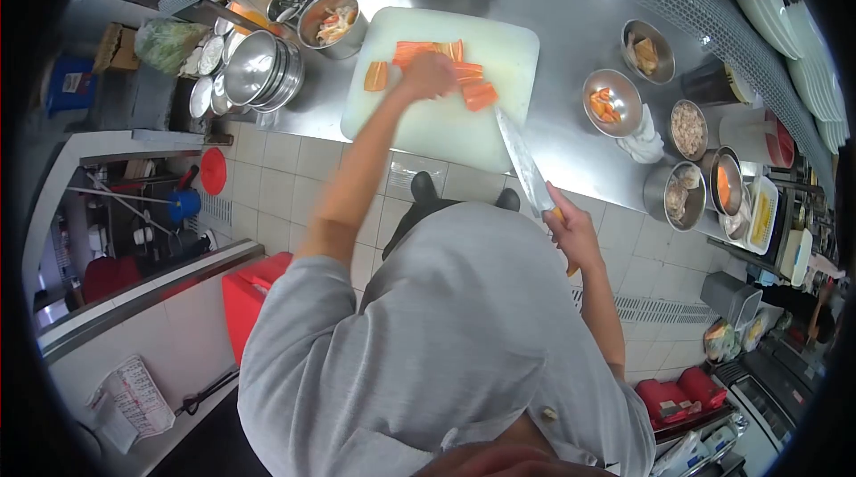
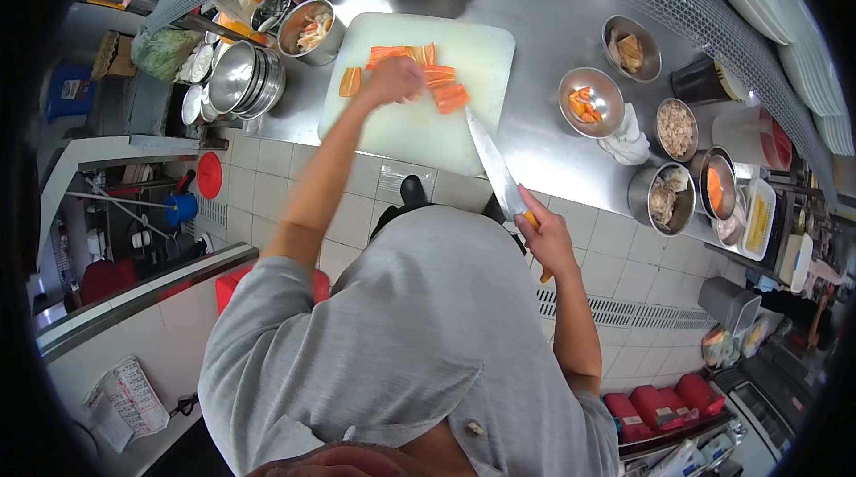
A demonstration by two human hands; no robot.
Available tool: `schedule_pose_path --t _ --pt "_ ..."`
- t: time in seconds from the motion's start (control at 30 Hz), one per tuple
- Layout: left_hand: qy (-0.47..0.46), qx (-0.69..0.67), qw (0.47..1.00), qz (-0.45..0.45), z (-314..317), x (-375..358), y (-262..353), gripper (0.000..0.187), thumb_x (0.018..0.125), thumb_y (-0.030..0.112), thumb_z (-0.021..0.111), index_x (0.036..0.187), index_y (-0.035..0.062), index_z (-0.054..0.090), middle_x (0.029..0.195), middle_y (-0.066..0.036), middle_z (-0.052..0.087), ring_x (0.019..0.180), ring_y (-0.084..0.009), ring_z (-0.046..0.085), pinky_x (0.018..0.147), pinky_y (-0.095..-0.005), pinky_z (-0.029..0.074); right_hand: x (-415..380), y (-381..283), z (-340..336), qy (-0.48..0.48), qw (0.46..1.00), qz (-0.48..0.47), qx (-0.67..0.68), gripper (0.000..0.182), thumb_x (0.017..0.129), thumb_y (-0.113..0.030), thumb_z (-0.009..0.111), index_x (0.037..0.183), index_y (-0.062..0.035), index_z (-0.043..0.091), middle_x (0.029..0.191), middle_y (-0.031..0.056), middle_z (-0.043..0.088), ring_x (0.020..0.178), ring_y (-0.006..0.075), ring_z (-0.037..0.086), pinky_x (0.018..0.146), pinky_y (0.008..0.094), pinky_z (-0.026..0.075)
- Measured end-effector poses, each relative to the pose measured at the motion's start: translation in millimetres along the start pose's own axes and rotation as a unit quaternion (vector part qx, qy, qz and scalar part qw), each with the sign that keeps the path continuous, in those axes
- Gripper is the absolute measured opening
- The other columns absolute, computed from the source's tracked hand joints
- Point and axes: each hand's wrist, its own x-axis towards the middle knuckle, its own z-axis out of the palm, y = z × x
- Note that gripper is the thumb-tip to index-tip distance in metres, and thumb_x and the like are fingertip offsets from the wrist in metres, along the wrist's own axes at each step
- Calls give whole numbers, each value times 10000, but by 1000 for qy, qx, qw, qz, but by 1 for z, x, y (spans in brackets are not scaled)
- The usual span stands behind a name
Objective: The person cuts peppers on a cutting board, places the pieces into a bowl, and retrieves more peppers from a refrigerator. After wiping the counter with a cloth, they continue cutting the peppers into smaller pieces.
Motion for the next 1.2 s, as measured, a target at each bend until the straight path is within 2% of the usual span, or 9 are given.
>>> schedule_pose_path --t 0.13,0.27,0.33,0.43,0.53,0.67,0.87,0.97,1.2 --pt "6 9 1000 11 -86 13 -26 138 874 132 698 951 23 732 750 -55 716 614 -105 667 518 -262 537 4 -3 2 -9 995 -36 -89 587 994 -165 688 1547 -272 524 709 86 598 610 173 563 707 338 532" --pt "120 20 992 34 -149 20 -35 197 828 189 722 940 33 769 796 -35 739 614 -146 691 541 -314 563 15 -20 10 -28 990 -73 -118 584 991 -180 692 1541 -290 528 769 132 679 656 245 605 758 359 535" --pt "150 171 973 42 -196 29 -51 227 920 198 640 982 12 752 823 -118 766 657 -182 725 547 -344 565 20 -24 10 -27 988 -68 -133 588 988 -179 690 1543 -282 524 790 143 691 661 254 614 762 360 536" --pt "233 498 822 148 -245 40 -95 317 935 310 641 929 22 773 877 -188 767 774 -333 758 684 -463 596 36 -27 16 -12 986 -89 -140 584 986 -169 662 1548 -244 522 739 118 631 636 207 585 719 349 527" --pt "282 457 835 120 -214 53 -117 404 918 432 657 941 46 776 959 -203 761 901 -415 736 809 -532 573 47 -18 14 21 991 -59 -117 584 988 -154 642 1553 -234 520 711 79 598 602 162 550 671 334 517" --pt "209 333 919 43 -132 16 -135 351 820 333 769 1034 57 741 925 -195 762 910 -362 746 840 -455 588 42 -33 12 57 995 2 -80 576 996 -155 651 1549 -251 524 710 87 570 618 154 487 694 311 491" --pt "122 56 984 -118 -89 14 -153 211 805 117 781 965 5 702 814 -135 739 650 -187 727 526 -345 580 28 -28 16 46 999 17 -22 589 999 -151 670 1560 -241 514 703 38 548 609 117 497 673 290 492" --pt "135 -98 983 -74 -50 -22 -105 246 815 75 768 1001 -33 648 778 -109 714 585 -126 688 429 -282 534 30 -24 21 39 999 2 2 591 1001 -146 678 1561 -240 514 702 18 543 614 106 512 662 285 492" --pt "86 -68 993 -36 46 -23 -45 355 825 80 771 1076 -54 557 824 -141 716 618 -171 725 473 -318 587 35 -33 23 -3 999 -35 5 596 998 -146 691 1554 -279 522 732 15 542 650 90 525 691 269 499"
